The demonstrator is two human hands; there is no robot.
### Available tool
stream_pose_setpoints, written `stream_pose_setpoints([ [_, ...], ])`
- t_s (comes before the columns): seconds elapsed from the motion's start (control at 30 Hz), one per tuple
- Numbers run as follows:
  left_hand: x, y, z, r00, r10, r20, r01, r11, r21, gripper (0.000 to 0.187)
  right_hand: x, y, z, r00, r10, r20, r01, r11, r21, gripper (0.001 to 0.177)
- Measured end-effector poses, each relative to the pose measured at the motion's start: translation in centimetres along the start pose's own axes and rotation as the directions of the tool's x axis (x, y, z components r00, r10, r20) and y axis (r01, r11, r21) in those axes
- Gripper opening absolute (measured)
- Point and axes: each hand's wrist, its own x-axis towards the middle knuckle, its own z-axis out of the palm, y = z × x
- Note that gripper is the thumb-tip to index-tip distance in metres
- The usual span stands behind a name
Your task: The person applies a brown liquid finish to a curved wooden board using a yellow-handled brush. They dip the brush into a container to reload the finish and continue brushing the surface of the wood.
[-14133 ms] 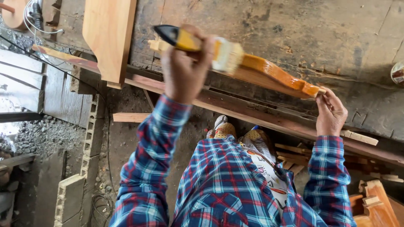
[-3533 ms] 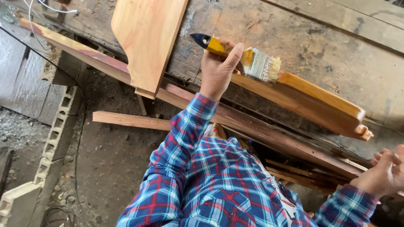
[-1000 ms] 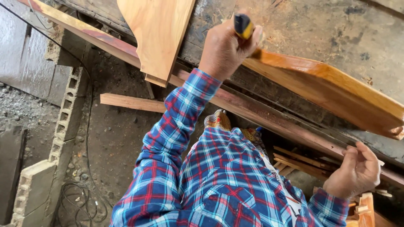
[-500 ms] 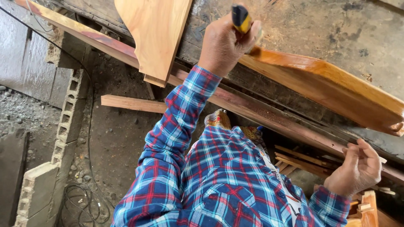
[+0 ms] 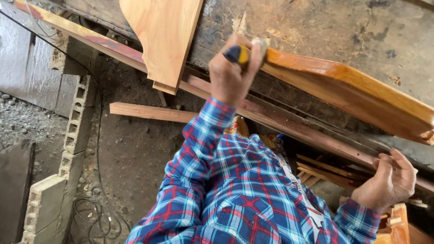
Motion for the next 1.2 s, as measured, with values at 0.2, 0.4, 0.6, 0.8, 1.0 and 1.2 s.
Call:
stream_pose_setpoints([
  [0.2, -0.8, 2.3, -0.1, 1.0, -0.027, -0.008, 0.024, 0.966, -0.259, 0.014, 0.3, -0.3, 0.5, 0.997, -0.071, 0.011, 0.071, 0.997, 0.013, 0.017],
  [0.4, -1.1, -1.0, -0.1, 0.98, -0.031, -0.195, 0.043, 0.997, 0.059, 0.019, 0.3, 0.7, -0.7, 1.0, 0.005, -0.027, -0.004, 1.0, 0.021, 0.019],
  [0.6, -0.8, 4.5, 0.3, 0.984, 0.076, -0.164, -0.071, 0.997, 0.034, 0.019, 0.5, 0.9, -0.7, 0.997, 0.071, -0.038, -0.069, 0.997, 0.043, 0.018],
  [0.8, -1.0, 8.1, 0.5, 0.983, -0.175, 0.055, 0.178, 0.843, -0.507, 0.012, 0.8, 0.8, -0.5, 0.994, 0.097, -0.044, -0.092, 0.989, 0.113, 0.017],
  [1.0, -2.6, 11.0, 3.0, 0.958, -0.284, 0.037, 0.229, 0.685, -0.692, 0.01, 1.1, 0.2, -1.9, 0.989, 0.137, -0.059, -0.131, 0.986, 0.101, 0.02],
  [1.2, -4.2, 9.4, 5.1, 0.96, -0.265, 0.086, 0.25, 0.684, -0.685, 0.01, 2.8, 1.7, -3.9, 0.986, 0.139, -0.094, -0.122, 0.979, 0.166, 0.017],
])
